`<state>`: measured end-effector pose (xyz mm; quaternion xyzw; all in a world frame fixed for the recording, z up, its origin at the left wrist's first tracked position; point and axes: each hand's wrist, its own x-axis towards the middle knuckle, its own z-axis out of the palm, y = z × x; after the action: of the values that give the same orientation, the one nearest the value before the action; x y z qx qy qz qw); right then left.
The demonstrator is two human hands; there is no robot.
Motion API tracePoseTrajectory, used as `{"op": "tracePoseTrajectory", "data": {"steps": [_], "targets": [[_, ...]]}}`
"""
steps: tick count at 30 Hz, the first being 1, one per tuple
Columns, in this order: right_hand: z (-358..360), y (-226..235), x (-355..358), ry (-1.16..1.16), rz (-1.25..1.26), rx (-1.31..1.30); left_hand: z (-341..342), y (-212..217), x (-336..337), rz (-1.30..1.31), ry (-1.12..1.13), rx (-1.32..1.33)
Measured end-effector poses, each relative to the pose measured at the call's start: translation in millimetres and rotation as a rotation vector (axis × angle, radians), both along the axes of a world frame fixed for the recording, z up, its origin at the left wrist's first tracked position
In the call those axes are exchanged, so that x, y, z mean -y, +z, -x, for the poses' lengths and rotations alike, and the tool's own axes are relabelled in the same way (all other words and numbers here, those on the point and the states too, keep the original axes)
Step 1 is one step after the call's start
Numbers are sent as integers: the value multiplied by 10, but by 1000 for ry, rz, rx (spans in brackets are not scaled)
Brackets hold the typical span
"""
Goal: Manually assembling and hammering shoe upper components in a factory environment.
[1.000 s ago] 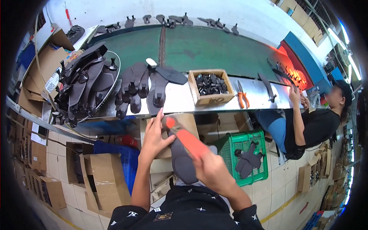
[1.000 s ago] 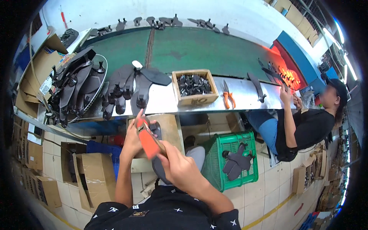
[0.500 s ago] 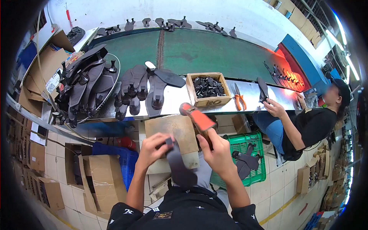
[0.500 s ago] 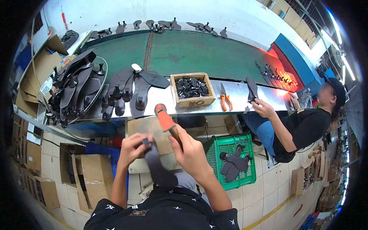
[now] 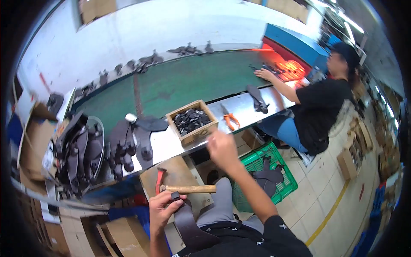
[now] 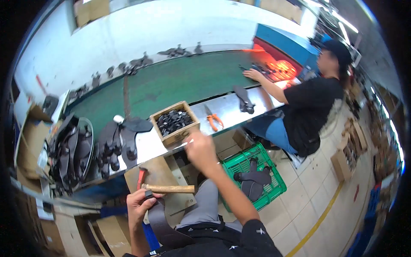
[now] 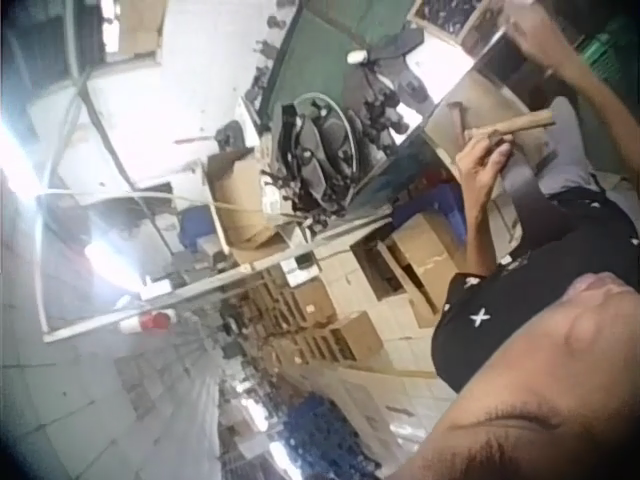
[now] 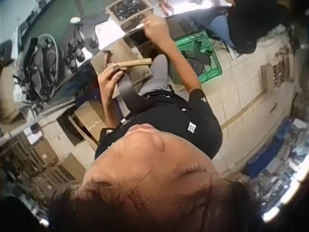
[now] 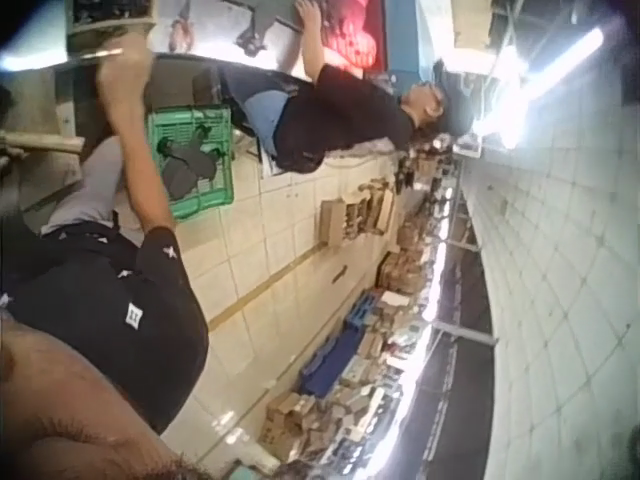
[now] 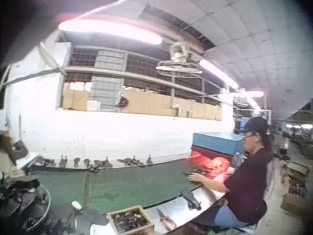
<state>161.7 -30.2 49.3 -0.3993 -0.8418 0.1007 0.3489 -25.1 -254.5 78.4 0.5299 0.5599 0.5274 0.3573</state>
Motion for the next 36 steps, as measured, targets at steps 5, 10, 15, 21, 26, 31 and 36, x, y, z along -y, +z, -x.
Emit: {"op": "tracePoseTrajectory", "data": {"steps": [5,10,15,21,26,31,36], "targets": [[-306,-1182,-1643,-363,-360,-76,-286,-115,-226,106,-83,-10],[-1014,-1255,-1705,-505,-341,242,-733,-130,-676,154,-272,-160],[-1456,-818,-637,339,674,-929,-557,-423,-756,-212,-440,-434],[-2565,-586,1554,592,1079,-831,-1340,-258,-1026,345,-693,28],[-2997,-540,2554,548,1115,-1272,-2133,-186,-1162,399,-928,-38],[-3641,4,2764,712,611,-845,-2805,-56,-1193,356,-1392,67],[-3453,6,2822,478,745,-768,-2948,-116,-1004,459,-1438,145]]}}
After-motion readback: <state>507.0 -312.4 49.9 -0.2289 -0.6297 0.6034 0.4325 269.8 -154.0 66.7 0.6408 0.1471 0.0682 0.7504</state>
